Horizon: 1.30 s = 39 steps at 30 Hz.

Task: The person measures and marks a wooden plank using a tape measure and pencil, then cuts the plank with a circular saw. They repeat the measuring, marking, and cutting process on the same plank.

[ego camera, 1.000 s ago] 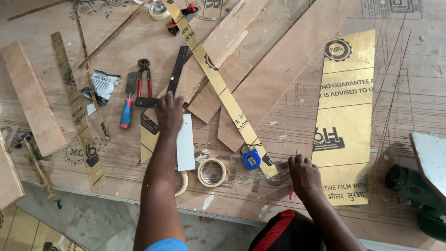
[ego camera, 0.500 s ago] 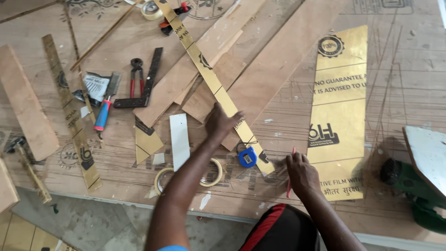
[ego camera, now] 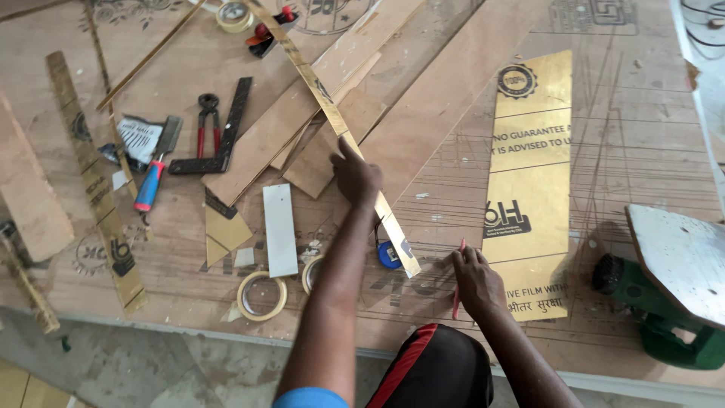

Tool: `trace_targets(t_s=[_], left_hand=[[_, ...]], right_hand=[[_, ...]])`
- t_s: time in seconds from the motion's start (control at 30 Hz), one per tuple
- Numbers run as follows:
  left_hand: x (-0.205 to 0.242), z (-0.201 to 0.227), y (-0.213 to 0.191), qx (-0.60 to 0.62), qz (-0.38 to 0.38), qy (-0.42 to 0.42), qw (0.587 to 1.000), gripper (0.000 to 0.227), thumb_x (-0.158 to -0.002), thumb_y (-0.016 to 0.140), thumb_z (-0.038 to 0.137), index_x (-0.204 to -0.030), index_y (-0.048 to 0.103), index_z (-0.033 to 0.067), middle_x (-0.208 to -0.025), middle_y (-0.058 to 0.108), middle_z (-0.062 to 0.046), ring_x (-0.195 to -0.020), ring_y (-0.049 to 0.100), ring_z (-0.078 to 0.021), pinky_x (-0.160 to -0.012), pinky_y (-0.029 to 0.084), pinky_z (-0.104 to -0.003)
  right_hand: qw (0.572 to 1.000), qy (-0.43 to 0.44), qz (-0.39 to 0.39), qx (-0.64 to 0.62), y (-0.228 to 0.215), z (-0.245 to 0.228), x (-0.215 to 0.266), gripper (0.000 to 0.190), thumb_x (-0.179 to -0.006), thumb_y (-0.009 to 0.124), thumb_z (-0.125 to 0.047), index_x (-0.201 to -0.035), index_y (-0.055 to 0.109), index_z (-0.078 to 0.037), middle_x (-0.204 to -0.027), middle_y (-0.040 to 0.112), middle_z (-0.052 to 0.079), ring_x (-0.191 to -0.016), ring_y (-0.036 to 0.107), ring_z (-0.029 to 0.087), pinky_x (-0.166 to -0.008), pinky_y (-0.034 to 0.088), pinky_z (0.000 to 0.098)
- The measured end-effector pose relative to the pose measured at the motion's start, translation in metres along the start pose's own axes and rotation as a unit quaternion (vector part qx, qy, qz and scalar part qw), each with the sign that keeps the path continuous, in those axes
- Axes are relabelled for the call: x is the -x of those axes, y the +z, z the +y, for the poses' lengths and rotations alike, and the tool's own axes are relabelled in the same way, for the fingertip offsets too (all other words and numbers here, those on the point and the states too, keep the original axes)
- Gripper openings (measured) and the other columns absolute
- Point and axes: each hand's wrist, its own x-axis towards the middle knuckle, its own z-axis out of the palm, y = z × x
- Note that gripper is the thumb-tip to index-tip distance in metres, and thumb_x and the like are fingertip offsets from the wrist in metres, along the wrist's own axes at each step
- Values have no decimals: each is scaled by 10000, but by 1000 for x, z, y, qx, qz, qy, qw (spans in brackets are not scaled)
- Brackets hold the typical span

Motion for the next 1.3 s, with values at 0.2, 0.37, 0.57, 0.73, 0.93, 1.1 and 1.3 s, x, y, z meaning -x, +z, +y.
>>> trace_targets(t_s=[0.2, 0.37, 0.57, 0.73, 0.93, 1.1, 1.3], left_hand=[[-104, -121, -77, -92, 67, -54, 992, 392, -898, 694, 79, -1258, 542, 49, -1303, 544, -230, -1071, 665, -383, -761, 630, -467], [-79, -121, -84, -87, -101, 73, 988, 227, -988, 602, 167, -1148, 645, 12, -1163, 674, -202, -1065, 684, -339, -918, 589, -478], [8, -86, -59, 1, -144, 142, 979, 609, -798, 794, 347, -1268, 595, 14, -1275, 634, -219, -1260, 523, -417, -1089, 411, -529], [50, -88, -50, 96, -113, 151, 977, 788, -763, 854, 274, -1394, 509, -48, -1353, 564, -312, -1279, 474, -467, -1090, 365, -567], [94, -51, -53, 62, -165, 223, 959, 697, -852, 820, 264, -1428, 521, 12, -1480, 531, -266, -1421, 449, -415, -1187, 358, -508], [176, 24, -23, -65, -444, 380, 809, 1015, -916, 660, 627, -1571, 226, -15, -1637, 205, -235, -1523, 168, -375, -1256, 107, -504], [223, 58, 11, -116, -392, 476, 779, 1034, -917, 568, 668, -1597, 184, -10, -1715, 87, -205, -1590, 40, -326, -1264, 31, -515]], right_hand=[[1000, 8, -14, 7, 6, 2, -1, 643, -792, 795, -62, -1362, 506, -131, -1381, 551, 77, -1330, 547, 246, -890, 616, 359], [999, 6, -34, 24, 10, 2, -5, 661, -751, 832, -110, -1323, 500, -91, -1387, 531, 121, -1341, 533, 274, -903, 614, 345], [999, 20, 7, -31, 34, 7, -8, 598, -743, 787, -83, -1286, 535, -88, -1384, 539, 162, -1328, 518, 337, -908, 586, 421], [970, -90, 157, -163, 41, -35, -18, 798, -648, 804, -116, -1362, 485, 44, -1349, 546, 256, -1259, 523, 406, -978, 500, 509], [950, 58, 26, -306, 28, -19, -12, 471, -924, 700, -134, -1380, 583, -135, -1413, 583, 136, -1159, 660, 321, -965, 564, 417], [927, 270, 240, -99, 51, 99, 44, 505, -844, 718, -55, -1321, 573, 22, -1261, 649, 237, -1216, 620, 371, -989, 530, 454], [912, 294, 279, -62, 55, 112, 102, 395, -869, 655, -79, -1255, 606, -12, -1202, 644, 247, -1137, 601, 422, -941, 508, 505]])
